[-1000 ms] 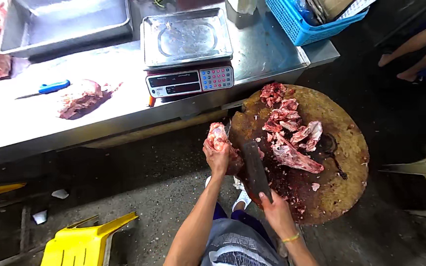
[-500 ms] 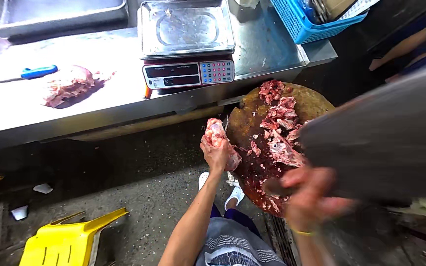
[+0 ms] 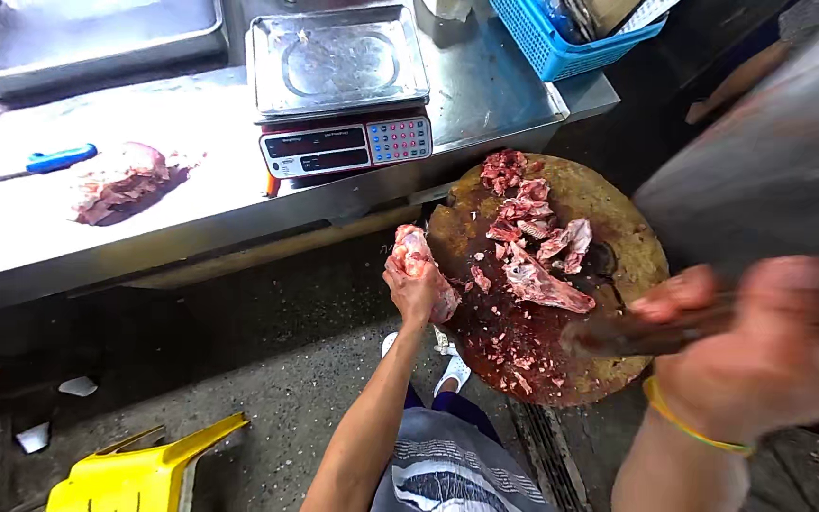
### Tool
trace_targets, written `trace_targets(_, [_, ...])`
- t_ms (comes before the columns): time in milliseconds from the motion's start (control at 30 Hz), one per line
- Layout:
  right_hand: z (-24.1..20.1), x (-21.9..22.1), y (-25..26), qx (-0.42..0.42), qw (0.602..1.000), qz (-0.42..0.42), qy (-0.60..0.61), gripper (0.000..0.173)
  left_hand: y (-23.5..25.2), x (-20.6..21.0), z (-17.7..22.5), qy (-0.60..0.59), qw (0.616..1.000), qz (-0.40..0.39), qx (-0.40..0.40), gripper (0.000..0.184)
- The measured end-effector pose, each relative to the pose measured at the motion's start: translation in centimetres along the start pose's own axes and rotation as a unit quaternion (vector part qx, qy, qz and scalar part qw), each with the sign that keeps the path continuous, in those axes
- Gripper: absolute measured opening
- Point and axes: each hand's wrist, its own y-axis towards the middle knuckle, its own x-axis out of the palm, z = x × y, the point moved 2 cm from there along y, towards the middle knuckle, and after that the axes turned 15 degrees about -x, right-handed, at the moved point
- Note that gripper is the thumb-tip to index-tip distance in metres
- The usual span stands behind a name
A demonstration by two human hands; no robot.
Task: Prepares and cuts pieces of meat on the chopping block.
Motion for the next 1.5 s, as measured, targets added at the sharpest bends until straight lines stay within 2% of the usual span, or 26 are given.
trace_targets(67, [-0.3, 0.9, 1.5, -0.035, 0.996, 0.031, 0.080, 0.038, 0.2, 0.2, -0.1, -0.001, 1.000, 0.001, 0.000, 0.092])
trace_targets(100, [0.1, 1.3, -0.1, -0.029, 0.997, 0.019, 0.067, 0.038, 0.3, 0.2, -0.3, 0.003, 1.000, 0.003, -0.001, 0.092])
trace_targets(167, [3.1, 1.6, -8.2, 0.048, 0.993, -0.061, -0.084, 0.028, 0.4, 0.2, -0.2, 0.006, 1.000, -0.002, -0.003, 0.095])
trace_targets(200, [5.3, 1.1, -13.4, 0.153, 0.956, -0.163, -0.192, 0.028, 0.6, 0.0, -0.2, -0.002, 1.000, -0.007, -0.004, 0.096])
trace_targets(267, [8.9, -0.3, -19.6, 0.403, 0.797, -0.351, -0.281, 0.040, 0.6, -0.4, -0.6, -0.008, 1.000, -0.015, 0.001, 0.095])
trace_targets(300, [10.2, -0.7, -20.2, 0.462, 0.751, -0.381, -0.278, 0.039, 0.8, -0.5, -0.5, -0.005, 1.000, -0.018, 0.006, 0.096])
trace_targets(333, [10.8, -1.0, -19.6, 0.485, 0.745, -0.378, -0.258, 0.037, 1.1, -0.5, -0.3, -0.010, 1.000, -0.018, 0.010, 0.096])
trace_targets(367, [10.4, -1.4, -18.4, 0.486, 0.763, -0.355, -0.235, 0.035, 1.0, -0.4, -0.6, -0.012, 1.000, -0.019, 0.009, 0.097])
trace_targets(433, [9.0, -1.3, -14.4, 0.421, 0.833, -0.295, -0.207, 0.034, 1.1, -0.3, -0.8, -0.018, 0.999, -0.024, 0.010, 0.098])
trace_targets(567, [3.4, -0.5, -5.1, 0.163, 0.964, -0.160, -0.134, 0.026, 1.0, -0.5, -0.5, -0.008, 0.999, -0.031, 0.002, 0.095])
trace_targets(667, [0.1, 0.6, -1.0, 0.016, 0.997, -0.059, -0.042, 0.008, 1.2, -0.4, -0.5, -0.007, 0.999, -0.034, 0.005, 0.095])
trace_targets(700, [-0.3, 1.0, -1.1, 0.000, 0.999, -0.043, -0.024, 0.006, 1.2, -0.4, -0.4, -0.004, 0.999, -0.036, 0.007, 0.095])
trace_targets(767, [0.8, 1.1, -5.2, 0.049, 0.995, -0.064, -0.053, 0.009, 1.3, -0.3, -0.7, 0.001, 0.999, -0.037, 0.011, 0.095])
trace_targets(800, [2.4, 0.7, -8.9, 0.111, 0.982, -0.113, -0.107, 0.015, 1.4, -0.3, -0.7, 0.004, 0.999, -0.037, 0.014, 0.095])
trace_targets(833, [4.5, 0.1, -13.1, 0.195, 0.945, -0.195, -0.178, 0.026, 1.5, -0.3, -0.7, 0.006, 0.999, -0.035, 0.018, 0.094])
trace_targets(867, [6.8, -0.5, -16.8, 0.301, 0.875, -0.296, -0.239, 0.036, 1.7, -0.3, -0.7, 0.011, 0.999, -0.034, 0.023, 0.093])
trace_targets(900, [8.9, -1.1, -19.5, 0.410, 0.781, -0.386, -0.269, 0.042, 1.7, -0.3, -0.7, 0.020, 0.999, -0.034, 0.028, 0.093])
trace_targets(933, [10.2, -1.8, -21.3, 0.478, 0.713, -0.431, -0.279, 0.044, 1.6, -0.4, -0.8, 0.033, 0.998, -0.035, 0.029, 0.092])
trace_targets(967, [11.1, -2.1, -21.4, 0.506, 0.683, -0.447, -0.280, 0.044, 1.8, -0.5, -0.3, 0.039, 0.998, -0.036, 0.033, 0.092])
trace_targets(1000, [11.4, -2.6, -21.2, 0.521, 0.678, -0.444, -0.268, 0.042, 2.1, -0.4, 0.1, 0.044, 0.998, -0.039, 0.035, 0.093])
trace_targets(1067, [10.8, -3.9, -21.0, 0.547, 0.696, -0.402, -0.235, 0.038, 2.1, -0.5, -0.5, 0.072, 0.995, -0.058, 0.037, 0.094])
trace_targets(1133, [10.7, -4.2, -19.7, 0.509, 0.737, -0.368, -0.248, 0.037, 2.9, -0.6, -0.3, 0.071, 0.993, -0.077, 0.048, 0.094])
trace_targets(1233, [8.5, -4.7, -16.6, 0.408, 0.826, -0.304, -0.244, 0.039, 2.3, -1.1, -1.2, 0.089, 0.989, -0.106, 0.043, 0.098])
trace_targets(1333, [5.9, -4.4, -14.5, 0.282, 0.909, -0.230, -0.204, 0.042, 0.5, -1.7, -2.2, 0.078, 0.992, -0.094, 0.024, 0.094])
trace_targets(1433, [5.5, -3.8, -15.6, 0.235, 0.927, -0.221, -0.192, 0.040, -0.3, -2.0, -2.4, 0.073, 0.995, -0.067, 0.009, 0.093])
trace_targets(1500, [6.6, -3.9, -18.4, 0.266, 0.893, -0.285, -0.224, 0.044, 0.0, -1.9, -2.5, 0.072, 0.995, -0.069, 0.004, 0.093])
